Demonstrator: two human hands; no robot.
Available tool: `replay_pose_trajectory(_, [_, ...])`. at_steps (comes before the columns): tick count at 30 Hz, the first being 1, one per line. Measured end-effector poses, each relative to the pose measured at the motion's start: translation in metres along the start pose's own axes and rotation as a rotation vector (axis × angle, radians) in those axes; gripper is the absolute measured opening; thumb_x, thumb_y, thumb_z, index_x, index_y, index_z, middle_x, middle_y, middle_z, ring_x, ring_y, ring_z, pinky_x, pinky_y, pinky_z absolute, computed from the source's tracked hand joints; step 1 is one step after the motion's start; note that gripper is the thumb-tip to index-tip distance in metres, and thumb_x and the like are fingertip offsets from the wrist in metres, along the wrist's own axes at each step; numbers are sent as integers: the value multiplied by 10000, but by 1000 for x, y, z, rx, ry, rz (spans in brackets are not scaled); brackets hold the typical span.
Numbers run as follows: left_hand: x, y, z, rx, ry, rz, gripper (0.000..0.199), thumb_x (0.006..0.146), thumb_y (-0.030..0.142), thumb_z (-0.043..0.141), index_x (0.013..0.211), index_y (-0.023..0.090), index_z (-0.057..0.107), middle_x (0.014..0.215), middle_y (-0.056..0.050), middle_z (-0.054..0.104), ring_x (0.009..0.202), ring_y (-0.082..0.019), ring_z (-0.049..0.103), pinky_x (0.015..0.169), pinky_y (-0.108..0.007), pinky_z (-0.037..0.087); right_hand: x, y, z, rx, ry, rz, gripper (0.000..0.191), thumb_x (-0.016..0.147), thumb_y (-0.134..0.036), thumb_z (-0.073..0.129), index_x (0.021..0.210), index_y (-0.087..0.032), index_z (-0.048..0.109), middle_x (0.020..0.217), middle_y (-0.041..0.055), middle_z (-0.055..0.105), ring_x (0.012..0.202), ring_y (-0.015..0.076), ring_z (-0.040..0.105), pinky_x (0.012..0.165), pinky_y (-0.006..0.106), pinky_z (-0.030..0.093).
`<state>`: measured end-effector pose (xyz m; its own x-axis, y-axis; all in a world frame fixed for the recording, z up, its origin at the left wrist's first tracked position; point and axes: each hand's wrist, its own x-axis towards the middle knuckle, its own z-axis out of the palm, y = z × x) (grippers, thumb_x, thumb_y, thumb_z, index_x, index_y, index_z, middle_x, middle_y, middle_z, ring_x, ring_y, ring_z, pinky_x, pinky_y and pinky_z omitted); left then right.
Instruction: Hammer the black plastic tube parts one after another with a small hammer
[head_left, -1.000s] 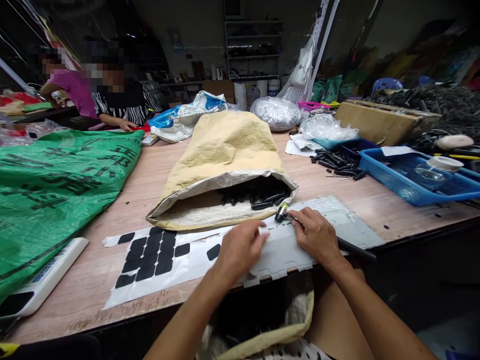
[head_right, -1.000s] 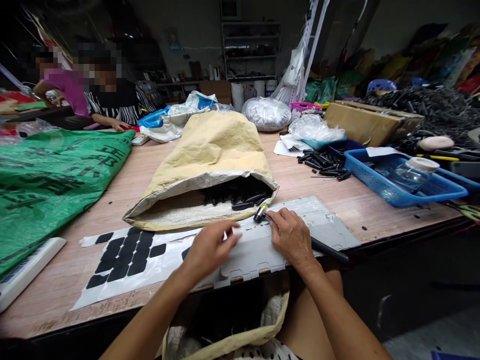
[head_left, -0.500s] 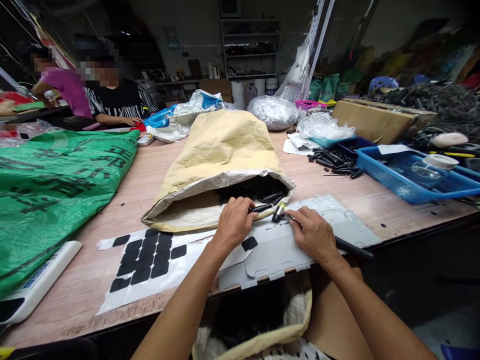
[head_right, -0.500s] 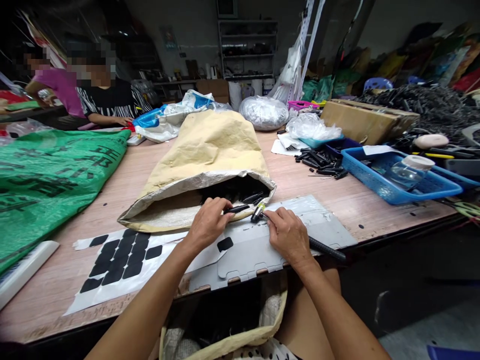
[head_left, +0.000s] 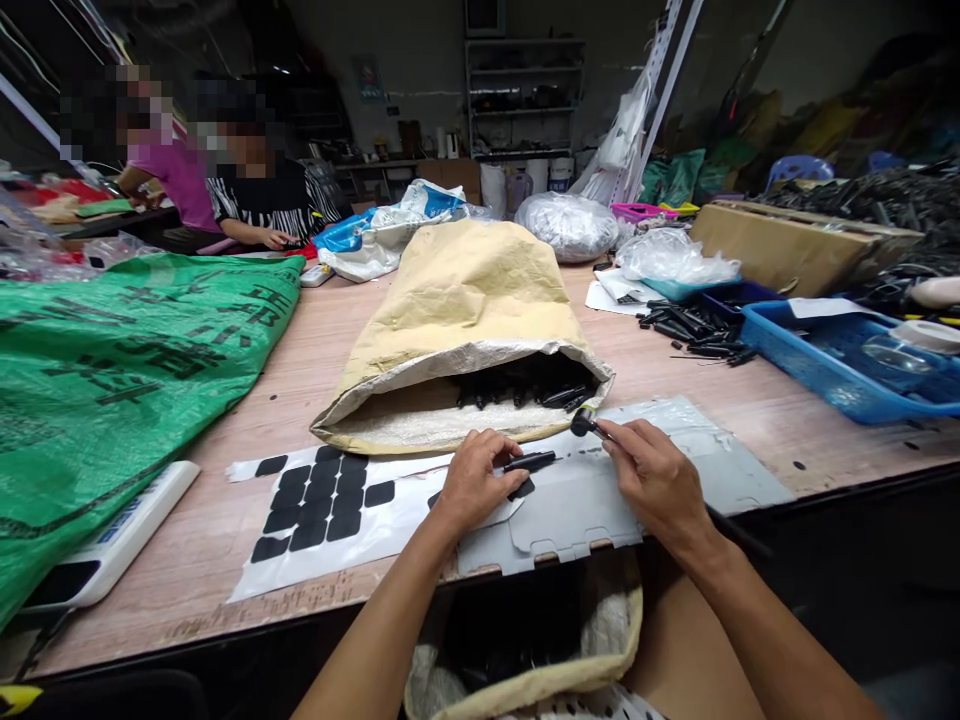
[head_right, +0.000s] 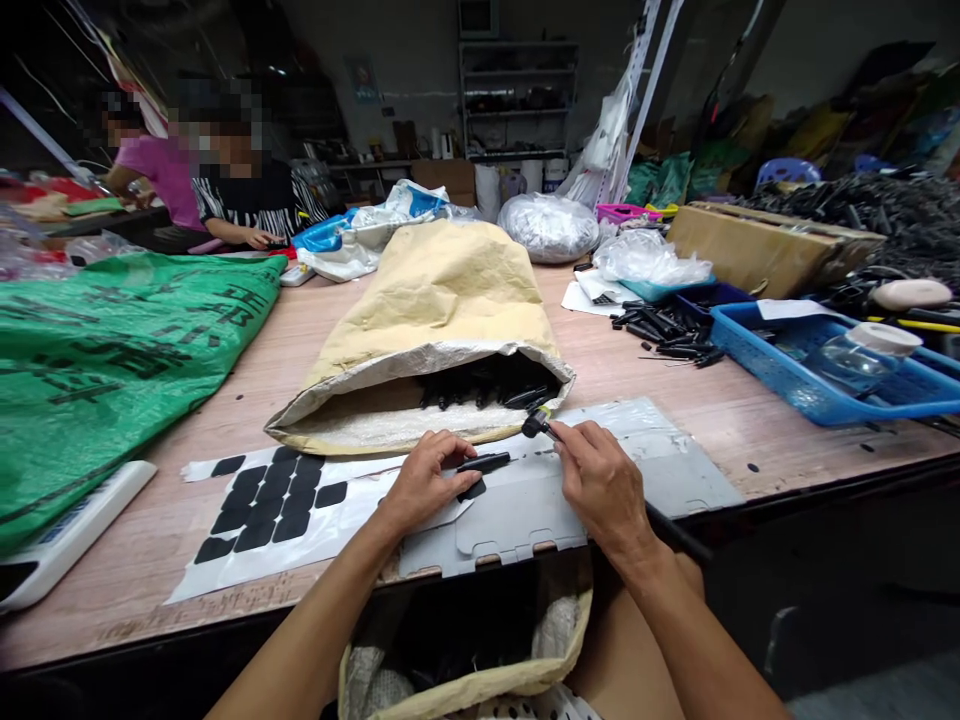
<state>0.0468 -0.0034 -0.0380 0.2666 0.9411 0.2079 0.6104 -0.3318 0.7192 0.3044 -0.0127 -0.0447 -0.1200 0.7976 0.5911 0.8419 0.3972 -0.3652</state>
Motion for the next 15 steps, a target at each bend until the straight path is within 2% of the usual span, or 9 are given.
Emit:
replay_pose_trajectory(2, [0,0,0,9,3,-1,159,771,173,758,901,224,684,920,-1,684,924,-211,549,850,-340,424,-1,-18,-4,170,20,15,325,987,-230,501,1270,-234,661,1045,75,709,969,209,661,887,361,528])
replay_pose_trajectory(6, [-1,0,1,14,11,-12,156,772,165,747,902,226,687,929,-1,687,939,-214,554,863,-340,425,-3,-53,-8,350,-90,13,298,987,-234,509,1232,-235,679,996,70,720,919,200,678,818,340,555])
replay_pose_trajectory(8, [-1,0,1,8,7,-18,156,774,168,748,905,225,686,934,-2,690,942,-215,555,866,-341,425,-4,-66,-10,375,-106,-8,302,989,-218,505,1236,-236,677,966,62,713,894,191,674,791,325,555])
replay_pose_trajectory(12, [0,2,-1,12,-11,-27,139,774,194,765,872,214,668,931,-4,686,925,-212,548,853,-340,420,-7,-81,-7,397,-33,-59,367,984,-161,500,1318,-244,629,1022,69,693,964,189,657,865,331,546])
replay_pose_trajectory(15, [0,4,-2,29,-16,-40,116,785,187,757,808,203,645,891,-5,663,907,-209,535,814,-328,411,-11,-82,2,314,-98,-82,385,985,-143,473,1322,-238,632,952,64,676,903,191,648,815,327,545])
